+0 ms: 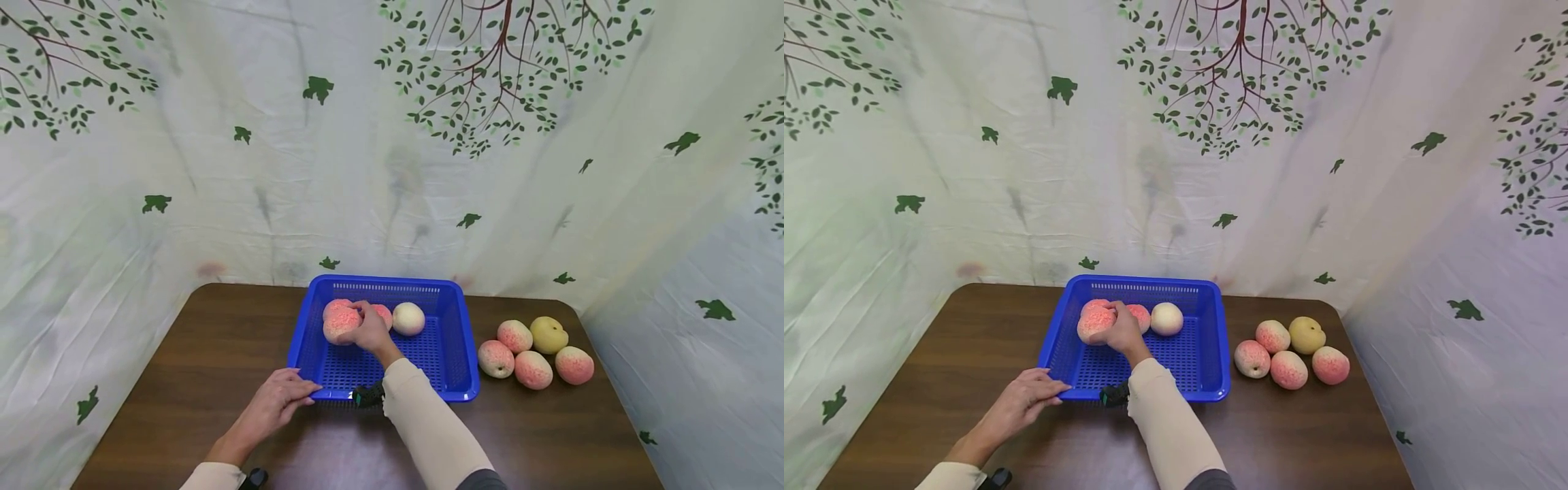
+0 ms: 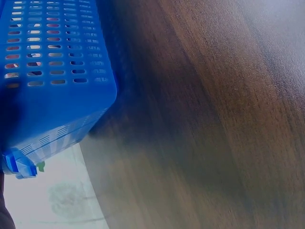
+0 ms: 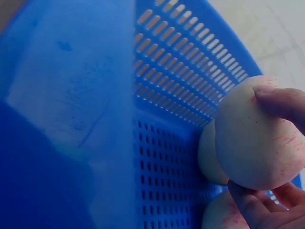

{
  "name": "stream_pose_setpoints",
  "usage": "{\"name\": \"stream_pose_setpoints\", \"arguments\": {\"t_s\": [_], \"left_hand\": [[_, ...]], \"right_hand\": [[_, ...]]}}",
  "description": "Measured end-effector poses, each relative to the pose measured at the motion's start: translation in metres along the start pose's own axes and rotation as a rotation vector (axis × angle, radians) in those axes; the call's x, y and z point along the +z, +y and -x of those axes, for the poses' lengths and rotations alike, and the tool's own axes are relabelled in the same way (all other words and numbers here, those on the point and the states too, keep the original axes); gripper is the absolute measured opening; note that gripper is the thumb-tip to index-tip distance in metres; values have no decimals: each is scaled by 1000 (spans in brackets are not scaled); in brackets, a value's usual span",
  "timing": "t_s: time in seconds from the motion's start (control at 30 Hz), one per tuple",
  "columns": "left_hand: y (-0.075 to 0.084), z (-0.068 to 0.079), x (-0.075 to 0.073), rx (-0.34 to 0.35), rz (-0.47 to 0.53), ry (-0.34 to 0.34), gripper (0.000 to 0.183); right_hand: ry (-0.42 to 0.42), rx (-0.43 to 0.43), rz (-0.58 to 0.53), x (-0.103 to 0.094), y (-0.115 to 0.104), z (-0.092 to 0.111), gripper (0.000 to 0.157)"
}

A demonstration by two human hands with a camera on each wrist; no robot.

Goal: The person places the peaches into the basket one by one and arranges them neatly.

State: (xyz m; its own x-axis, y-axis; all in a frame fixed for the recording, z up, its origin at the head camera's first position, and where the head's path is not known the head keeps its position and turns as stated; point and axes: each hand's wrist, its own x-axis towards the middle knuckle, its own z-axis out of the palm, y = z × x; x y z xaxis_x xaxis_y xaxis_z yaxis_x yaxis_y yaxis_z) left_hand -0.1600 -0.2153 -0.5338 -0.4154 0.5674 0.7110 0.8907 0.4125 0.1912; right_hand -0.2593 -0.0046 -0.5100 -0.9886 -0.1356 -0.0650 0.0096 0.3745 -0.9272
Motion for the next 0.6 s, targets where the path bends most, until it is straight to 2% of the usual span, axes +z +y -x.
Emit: {"name": "stream_pose_setpoints", "arguments": {"t_s": [0.1, 0.33, 0.47, 0.6], "left_hand": [[0, 1, 0, 2, 7, 6, 43], [0, 1, 0, -1, 5, 14, 46], [1, 1, -1, -7, 0, 11, 48], [1, 1, -2, -11, -1, 11, 48]], "right_hand": [[12, 10, 14, 8, -3, 0, 71], [110, 4, 47, 23, -4, 6, 69], [128, 18, 79, 32, 4, 11, 68], [155, -6, 96, 40, 12, 13, 66]]}}
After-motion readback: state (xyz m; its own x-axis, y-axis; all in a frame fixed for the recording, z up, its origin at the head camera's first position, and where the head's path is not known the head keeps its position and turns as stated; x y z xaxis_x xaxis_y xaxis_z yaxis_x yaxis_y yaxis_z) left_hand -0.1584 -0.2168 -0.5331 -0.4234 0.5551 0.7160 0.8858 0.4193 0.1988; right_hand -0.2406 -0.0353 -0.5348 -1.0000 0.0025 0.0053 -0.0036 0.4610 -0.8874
